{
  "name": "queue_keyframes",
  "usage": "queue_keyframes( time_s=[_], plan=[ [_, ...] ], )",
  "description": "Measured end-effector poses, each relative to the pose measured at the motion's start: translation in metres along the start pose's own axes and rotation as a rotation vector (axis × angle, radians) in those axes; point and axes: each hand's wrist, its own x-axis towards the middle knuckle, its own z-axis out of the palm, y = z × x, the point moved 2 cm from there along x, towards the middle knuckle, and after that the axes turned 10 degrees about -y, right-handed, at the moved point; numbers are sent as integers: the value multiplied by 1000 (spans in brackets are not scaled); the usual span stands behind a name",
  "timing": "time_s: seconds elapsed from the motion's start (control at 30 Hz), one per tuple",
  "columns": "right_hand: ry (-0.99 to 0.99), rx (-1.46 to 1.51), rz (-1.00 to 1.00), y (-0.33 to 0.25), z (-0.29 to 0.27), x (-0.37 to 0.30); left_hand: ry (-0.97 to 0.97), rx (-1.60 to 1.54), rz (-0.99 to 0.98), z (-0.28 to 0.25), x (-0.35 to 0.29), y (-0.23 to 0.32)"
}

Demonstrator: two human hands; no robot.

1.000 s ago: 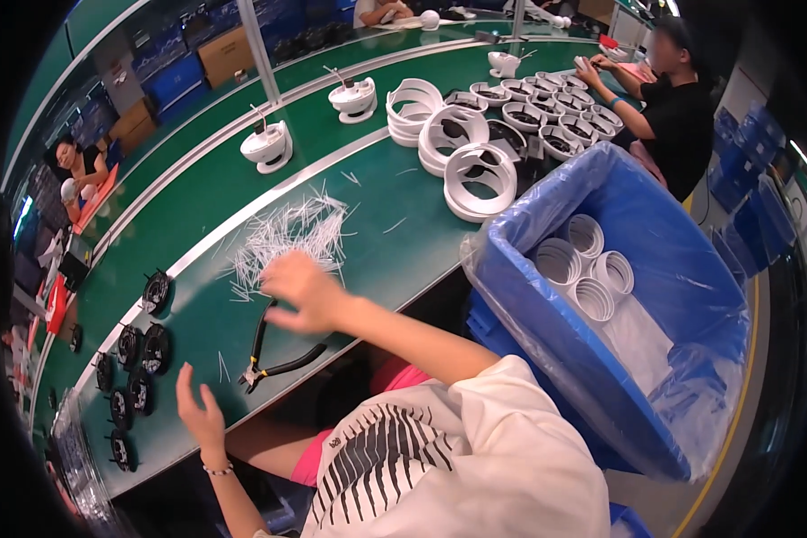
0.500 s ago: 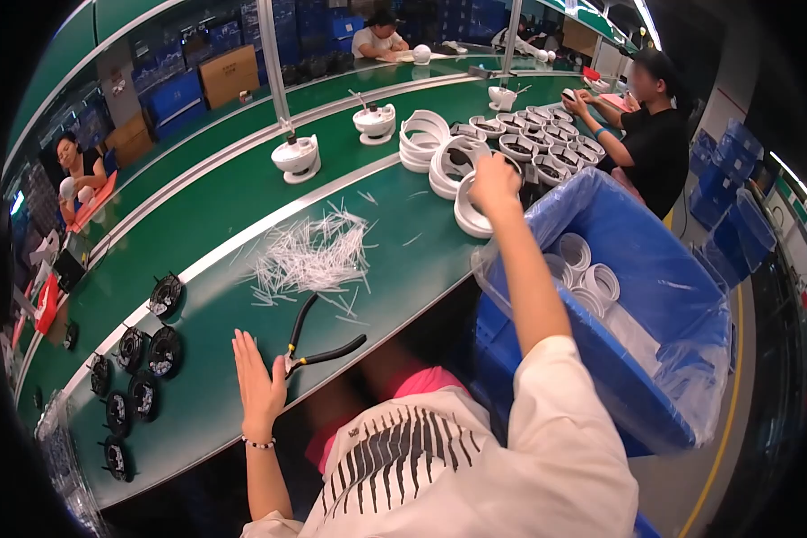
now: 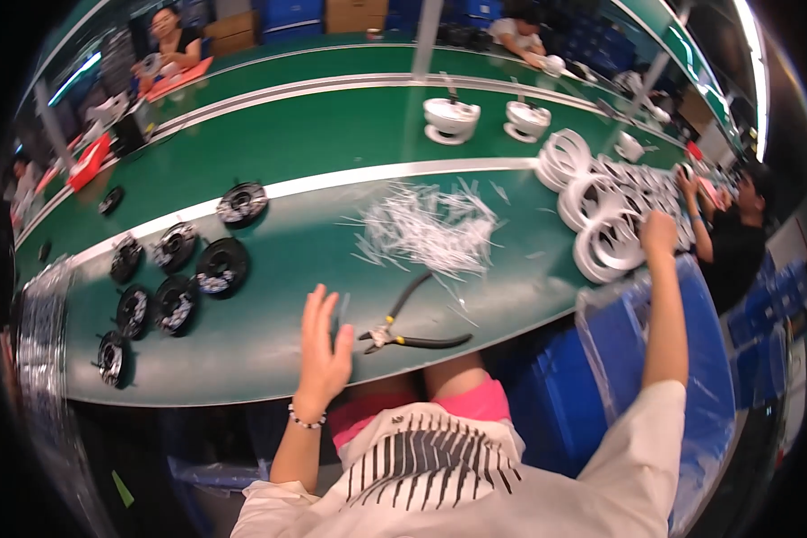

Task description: Assembling the internal components and housing of a dome-style security camera on an industrial assembly line.

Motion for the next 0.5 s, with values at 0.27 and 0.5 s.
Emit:
queue_keyframes(
  time_s=[0.27,0.5],
  plan=[
    [168,-18,-158,-7,-33,27,112,-85,29,-3,0,4],
    [428,525,-1081,-211,-170,-32,124,-368,44,-28,53,61]
  ],
)
